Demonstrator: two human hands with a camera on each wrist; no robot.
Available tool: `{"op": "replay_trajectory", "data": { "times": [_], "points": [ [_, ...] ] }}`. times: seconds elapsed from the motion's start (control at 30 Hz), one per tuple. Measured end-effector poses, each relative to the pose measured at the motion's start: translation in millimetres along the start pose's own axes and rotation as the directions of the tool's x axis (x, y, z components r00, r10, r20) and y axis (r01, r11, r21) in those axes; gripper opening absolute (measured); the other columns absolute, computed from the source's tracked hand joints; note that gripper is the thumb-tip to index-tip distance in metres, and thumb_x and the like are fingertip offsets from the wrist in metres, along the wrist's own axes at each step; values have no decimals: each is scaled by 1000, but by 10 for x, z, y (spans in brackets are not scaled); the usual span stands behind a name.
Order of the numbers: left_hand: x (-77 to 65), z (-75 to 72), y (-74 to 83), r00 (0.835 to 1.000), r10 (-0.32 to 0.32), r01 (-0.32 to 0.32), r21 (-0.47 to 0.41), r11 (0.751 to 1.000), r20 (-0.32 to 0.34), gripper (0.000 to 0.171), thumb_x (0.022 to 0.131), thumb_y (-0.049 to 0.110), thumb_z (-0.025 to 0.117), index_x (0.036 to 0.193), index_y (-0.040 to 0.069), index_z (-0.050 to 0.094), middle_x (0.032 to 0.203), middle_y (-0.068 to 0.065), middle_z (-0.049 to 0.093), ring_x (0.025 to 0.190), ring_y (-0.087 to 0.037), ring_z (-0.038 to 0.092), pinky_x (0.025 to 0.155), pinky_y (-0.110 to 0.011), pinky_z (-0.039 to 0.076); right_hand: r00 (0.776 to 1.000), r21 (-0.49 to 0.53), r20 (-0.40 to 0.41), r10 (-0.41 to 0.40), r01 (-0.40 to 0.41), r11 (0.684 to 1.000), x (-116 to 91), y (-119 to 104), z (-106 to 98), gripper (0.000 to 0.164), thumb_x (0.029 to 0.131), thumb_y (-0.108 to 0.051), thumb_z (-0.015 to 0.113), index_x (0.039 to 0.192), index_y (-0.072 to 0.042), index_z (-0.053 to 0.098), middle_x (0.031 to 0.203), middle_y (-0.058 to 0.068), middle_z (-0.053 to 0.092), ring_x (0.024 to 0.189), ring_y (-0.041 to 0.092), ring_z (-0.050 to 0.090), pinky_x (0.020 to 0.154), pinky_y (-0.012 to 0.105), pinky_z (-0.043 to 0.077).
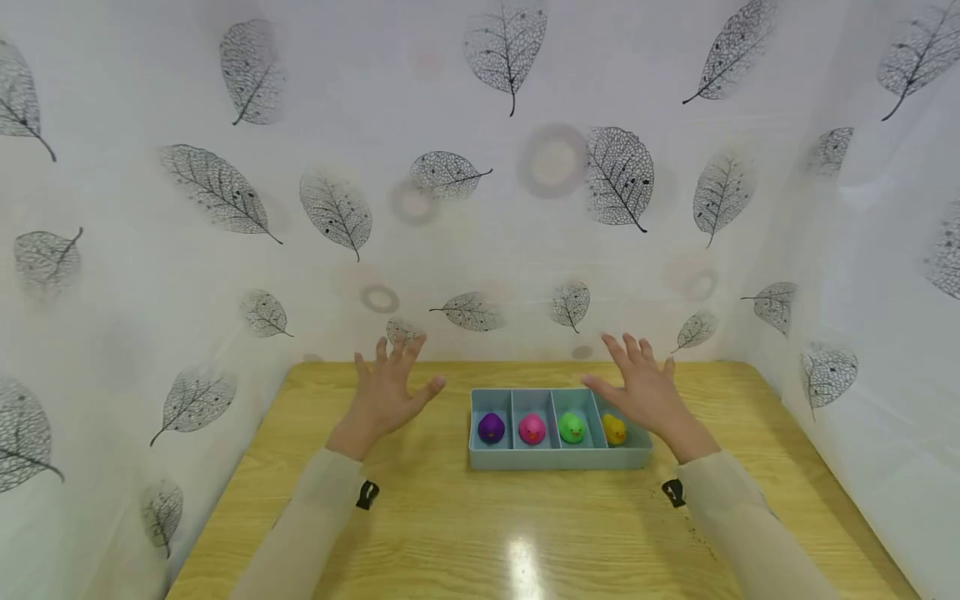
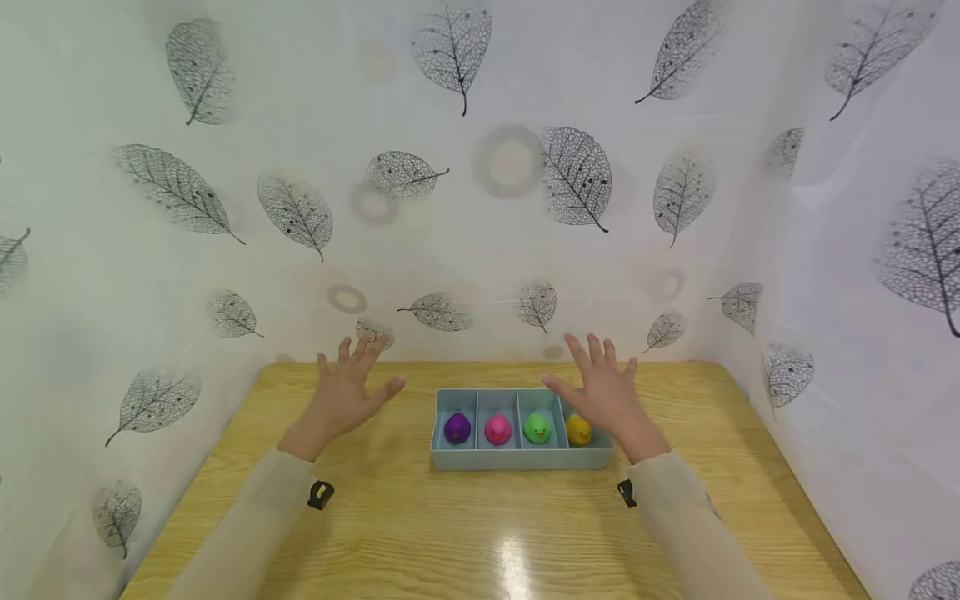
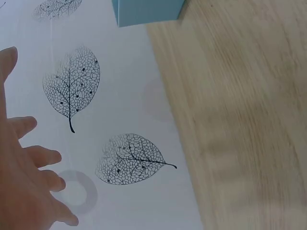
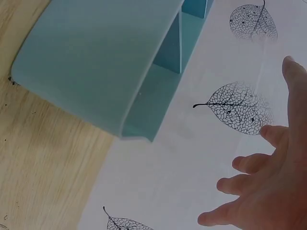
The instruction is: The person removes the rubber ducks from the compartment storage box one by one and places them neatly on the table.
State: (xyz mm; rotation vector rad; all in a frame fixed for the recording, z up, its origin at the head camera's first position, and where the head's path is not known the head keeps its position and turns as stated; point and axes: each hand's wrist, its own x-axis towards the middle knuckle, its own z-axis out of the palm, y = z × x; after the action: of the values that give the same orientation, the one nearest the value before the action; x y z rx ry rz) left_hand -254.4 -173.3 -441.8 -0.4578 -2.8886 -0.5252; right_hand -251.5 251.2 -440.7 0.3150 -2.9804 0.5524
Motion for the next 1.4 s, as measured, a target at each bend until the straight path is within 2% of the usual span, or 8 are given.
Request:
{"op": "replay_trajectory", "data": {
  "times": [0.33, 0.4, 0.5, 0.63, 0.73, 0.97, 1.1, 1.4],
  "points": [
    [-28, 82, 66, 998, 55, -56, -193, 980, -9, 83, 102, 58, 58, 167, 17, 29, 170, -22, 32, 155, -54, 29, 121, -80, 19, 1000, 146, 23, -5, 1, 989, -111, 228, 50, 87, 103, -61, 55, 170, -16, 20, 174, 30, 10, 158, 58, 7, 115, 88, 1],
    [-38, 111, 72, 998, 61, -57, -249, 967, 8, 83, 103, 57, 58, 167, 15, 28, 170, -20, 34, 153, -51, 35, 122, -73, 27, 1000, 177, 24, -1, -3, 984, -139, 255, 72, 85, 104, -59, 55, 169, -14, 22, 173, 30, 12, 157, 59, 12, 116, 87, 7],
    [-47, 160, 84, 998, 57, -46, -285, 957, 31, 82, 104, 57, 57, 168, 16, 27, 153, -26, 55, 138, -47, 56, 119, -62, 42, 1000, 235, 20, 7, -12, 972, -180, 294, 107, 81, 106, -56, 53, 167, -11, 27, 172, 32, 15, 153, 61, 21, 117, 84, 19],
    [-53, 216, 109, 998, 58, -47, -294, 955, 28, 77, 105, 55, 57, 166, 17, 32, 136, -29, 67, 124, -43, 67, 112, -59, 51, 1000, 302, 15, 20, -23, 953, -230, 350, 147, 76, 107, -52, 54, 165, -8, 32, 171, 32, 21, 150, 62, 28, 115, 81, 29],
    [-56, 251, 143, 997, 74, -75, -314, 947, -15, 69, 105, 47, 62, 162, 14, 42, 139, -27, 67, 126, -42, 67, 107, -59, 54, 999, 329, 7, 31, -32, 944, -259, 407, 184, 75, 107, -51, 55, 165, -10, 33, 171, 29, 25, 150, 60, 30, 114, 80, 31],
    [-45, 393, 201, 984, 107, -156, -400, 903, -144, 47, 101, 31, 72, 140, 7, 65, 116, -20, 77, 102, -35, 76, 86, -50, 64, 996, 349, 43, 84, -94, 933, -349, 512, 278, 80, 103, -58, 58, 166, -16, 32, 172, 24, 28, 148, 60, 33, 112, 80, 34],
    [-53, 449, 261, 988, 102, -146, -476, 867, -118, 45, 98, 28, 74, 137, 7, 67, 117, -18, 77, 104, -38, 75, 85, -54, 64, 993, 359, 73, 92, -112, 927, -429, 553, 326, 77, 104, -57, 57, 167, -20, 30, 172, 25, 25, 149, 61, 32, 111, 81, 34],
    [-89, 588, 359, 995, 99, -87, -541, 836, -7, 48, 97, 27, 76, 140, 7, 65, 134, -18, 71, 122, -39, 68, 94, -58, 59, 988, 346, 118, 100, -135, 929, -545, 659, 412, 77, 104, -57, 56, 168, -24, 27, 171, 25, 27, 148, 61, 33, 109, 82, 36]
  ]
}}
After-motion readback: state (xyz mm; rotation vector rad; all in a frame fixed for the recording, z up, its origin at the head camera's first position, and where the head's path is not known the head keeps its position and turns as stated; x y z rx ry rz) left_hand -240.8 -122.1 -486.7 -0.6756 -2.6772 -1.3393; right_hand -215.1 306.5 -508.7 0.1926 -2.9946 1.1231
